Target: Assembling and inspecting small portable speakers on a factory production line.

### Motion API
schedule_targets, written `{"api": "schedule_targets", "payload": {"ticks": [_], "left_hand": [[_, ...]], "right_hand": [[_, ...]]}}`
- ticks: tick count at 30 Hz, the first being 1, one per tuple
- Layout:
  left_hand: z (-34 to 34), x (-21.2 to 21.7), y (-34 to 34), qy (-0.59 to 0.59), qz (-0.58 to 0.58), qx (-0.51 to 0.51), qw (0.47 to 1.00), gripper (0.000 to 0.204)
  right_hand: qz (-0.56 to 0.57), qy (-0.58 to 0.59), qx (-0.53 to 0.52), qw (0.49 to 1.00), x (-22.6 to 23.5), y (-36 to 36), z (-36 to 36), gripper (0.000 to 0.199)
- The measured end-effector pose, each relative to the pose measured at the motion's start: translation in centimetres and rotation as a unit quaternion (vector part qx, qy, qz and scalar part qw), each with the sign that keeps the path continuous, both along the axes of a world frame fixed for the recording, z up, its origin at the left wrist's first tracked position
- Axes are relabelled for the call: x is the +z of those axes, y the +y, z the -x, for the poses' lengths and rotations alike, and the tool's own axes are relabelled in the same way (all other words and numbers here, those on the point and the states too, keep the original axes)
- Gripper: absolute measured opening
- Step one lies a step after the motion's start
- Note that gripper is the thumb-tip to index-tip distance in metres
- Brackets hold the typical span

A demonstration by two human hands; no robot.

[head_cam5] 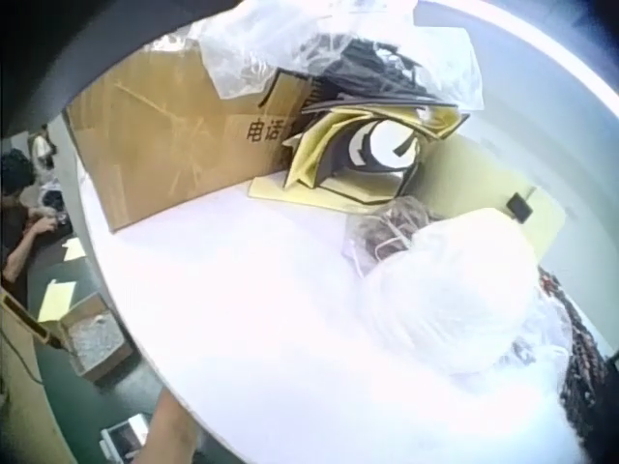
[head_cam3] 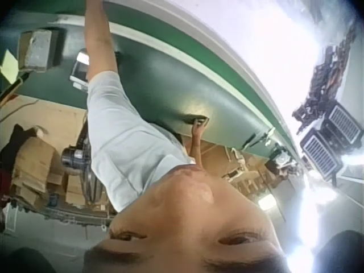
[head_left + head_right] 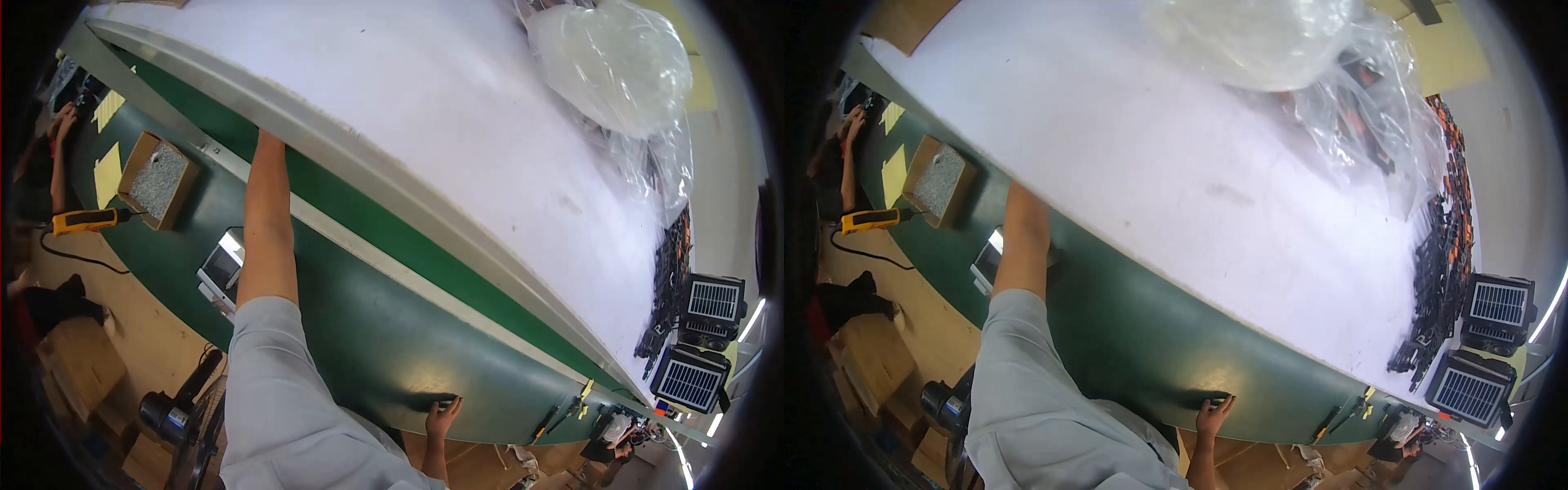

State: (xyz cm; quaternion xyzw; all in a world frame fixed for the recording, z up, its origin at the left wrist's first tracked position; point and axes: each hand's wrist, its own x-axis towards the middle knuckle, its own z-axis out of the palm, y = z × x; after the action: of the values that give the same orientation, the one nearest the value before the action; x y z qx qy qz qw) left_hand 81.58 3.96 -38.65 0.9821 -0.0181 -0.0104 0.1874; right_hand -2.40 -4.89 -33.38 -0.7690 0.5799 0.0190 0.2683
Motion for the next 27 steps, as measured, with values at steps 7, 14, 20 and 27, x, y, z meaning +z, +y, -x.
{"api": "schedule_targets", "payload": {"ticks": [7, 14, 20, 27], "left_hand": [[0.7, 0.9, 0.3, -0.008, 0.043, 0.015, 0.999, 0.034], [6.4, 4.0, -4.2, -0.035, 0.036, -0.016, 0.999, 0.029], [33.8, 9.5, -7.9, 0.026, 0.224, -0.126, 0.966, 0.031], [63.9, 12.5, -10.4, 0.188, 0.164, -0.352, 0.902, 0.028]], "right_hand": [[0.026, 0.000, -0.093, 0.995, -2.1, -0.8, -3.2, 0.073], [0.112, 0.053, 0.007, 0.992, -2.0, -1.4, -1.0, 0.076], [0.122, -0.109, -0.008, 0.987, -1.9, -3.2, -2.2, 0.057], [-0.427, -0.580, -0.256, 0.645, 6.1, -5.2, -3.0, 0.077]]}}
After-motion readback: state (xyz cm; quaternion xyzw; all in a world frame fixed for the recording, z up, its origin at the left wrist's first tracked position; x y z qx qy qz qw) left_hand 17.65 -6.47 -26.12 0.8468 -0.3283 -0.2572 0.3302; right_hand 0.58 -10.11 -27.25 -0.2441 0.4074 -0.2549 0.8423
